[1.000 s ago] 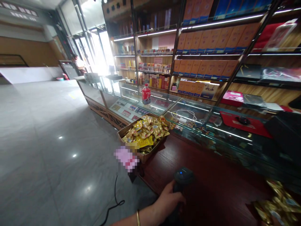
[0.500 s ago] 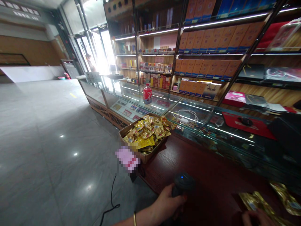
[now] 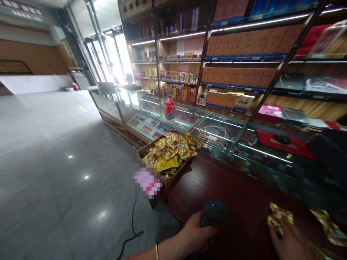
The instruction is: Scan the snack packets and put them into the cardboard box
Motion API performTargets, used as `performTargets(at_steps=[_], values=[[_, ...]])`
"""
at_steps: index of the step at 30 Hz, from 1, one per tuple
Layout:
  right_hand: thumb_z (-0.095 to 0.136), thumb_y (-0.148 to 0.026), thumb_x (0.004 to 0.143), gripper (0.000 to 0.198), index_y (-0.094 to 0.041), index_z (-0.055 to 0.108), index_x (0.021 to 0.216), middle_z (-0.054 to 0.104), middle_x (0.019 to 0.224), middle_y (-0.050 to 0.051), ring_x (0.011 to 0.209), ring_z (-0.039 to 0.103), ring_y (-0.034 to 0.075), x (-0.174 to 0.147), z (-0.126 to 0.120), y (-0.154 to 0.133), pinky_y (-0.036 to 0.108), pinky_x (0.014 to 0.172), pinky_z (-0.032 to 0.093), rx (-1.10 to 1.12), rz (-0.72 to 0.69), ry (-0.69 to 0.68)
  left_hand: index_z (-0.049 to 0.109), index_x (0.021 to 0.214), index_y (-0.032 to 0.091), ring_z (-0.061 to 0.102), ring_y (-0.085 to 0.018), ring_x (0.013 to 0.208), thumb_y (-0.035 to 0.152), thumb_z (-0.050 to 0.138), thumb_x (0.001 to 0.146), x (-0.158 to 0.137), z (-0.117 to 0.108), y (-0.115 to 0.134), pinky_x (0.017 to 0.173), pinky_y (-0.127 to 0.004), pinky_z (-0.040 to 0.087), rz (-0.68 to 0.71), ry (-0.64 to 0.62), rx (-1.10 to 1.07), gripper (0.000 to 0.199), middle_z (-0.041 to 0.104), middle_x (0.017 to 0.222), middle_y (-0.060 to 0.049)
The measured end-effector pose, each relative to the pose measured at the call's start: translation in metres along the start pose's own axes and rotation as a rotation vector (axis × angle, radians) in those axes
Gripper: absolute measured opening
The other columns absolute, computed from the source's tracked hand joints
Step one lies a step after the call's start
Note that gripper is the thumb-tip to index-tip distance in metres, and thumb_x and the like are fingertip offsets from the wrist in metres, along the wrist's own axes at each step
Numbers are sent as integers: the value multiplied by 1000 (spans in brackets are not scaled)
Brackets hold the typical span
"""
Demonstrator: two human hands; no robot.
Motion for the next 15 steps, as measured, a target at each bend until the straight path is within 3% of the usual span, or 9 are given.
performTargets(at_steps=[3, 6, 8, 12, 15], values=[[48, -46, 78, 38, -20, 73, 88, 69, 101, 15, 99, 63, 34, 4, 12, -9, 50, 97, 47, -12, -116, -90, 56, 92, 17, 39, -5, 31, 24, 61, 70, 0, -1, -2, 30, -17, 31, -8, 2, 7, 24, 54, 50, 10], [43, -50, 85, 42, -19, 71, 90, 68, 96, 14, 91, 64, 32, 4, 19, -21, 46, 88, 51, 14, -80, -108, 57, 96, 15, 40, -6, 32, 24, 62, 70, -1, 1, -2, 32, -18, 32, -18, -18, 31, 28, 55, 51, 9], [44, -49, 84, 44, -17, 69, 98, 65, 97, 16, 93, 63, 33, 5, 19, -30, 47, 83, 52, 24, -21, -30, 59, 100, 14, 40, -6, 32, 24, 62, 70, -1, 3, -1, 32, -18, 32, -31, -19, 41, 31, 55, 51, 9], [52, -43, 79, 51, -10, 65, 116, 56, 122, 25, 116, 55, 43, 12, 18, -54, 57, 93, 46, -23, 56, 114, 60, 104, 13, 39, -6, 32, 22, 63, 72, -3, 4, 2, 31, -18, 31, -26, -16, 28, 33, 55, 51, 9], [46, -51, 85, 63, -11, 56, 133, 45, 141, 27, 127, 46, 48, 23, 25, -68, 65, 98, 40, -93, 132, 44, 60, 100, 14, 38, -5, 32, 21, 62, 73, -4, 5, 5, 30, -16, 30, -18, -8, 23, 28, 55, 51, 9]])
Point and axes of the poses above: each hand's wrist, its own x-axis towards the middle knuckle, its own z-axis out of the palm, y = z × x, the point moved 4 cm from there along x, towards the middle knuckle
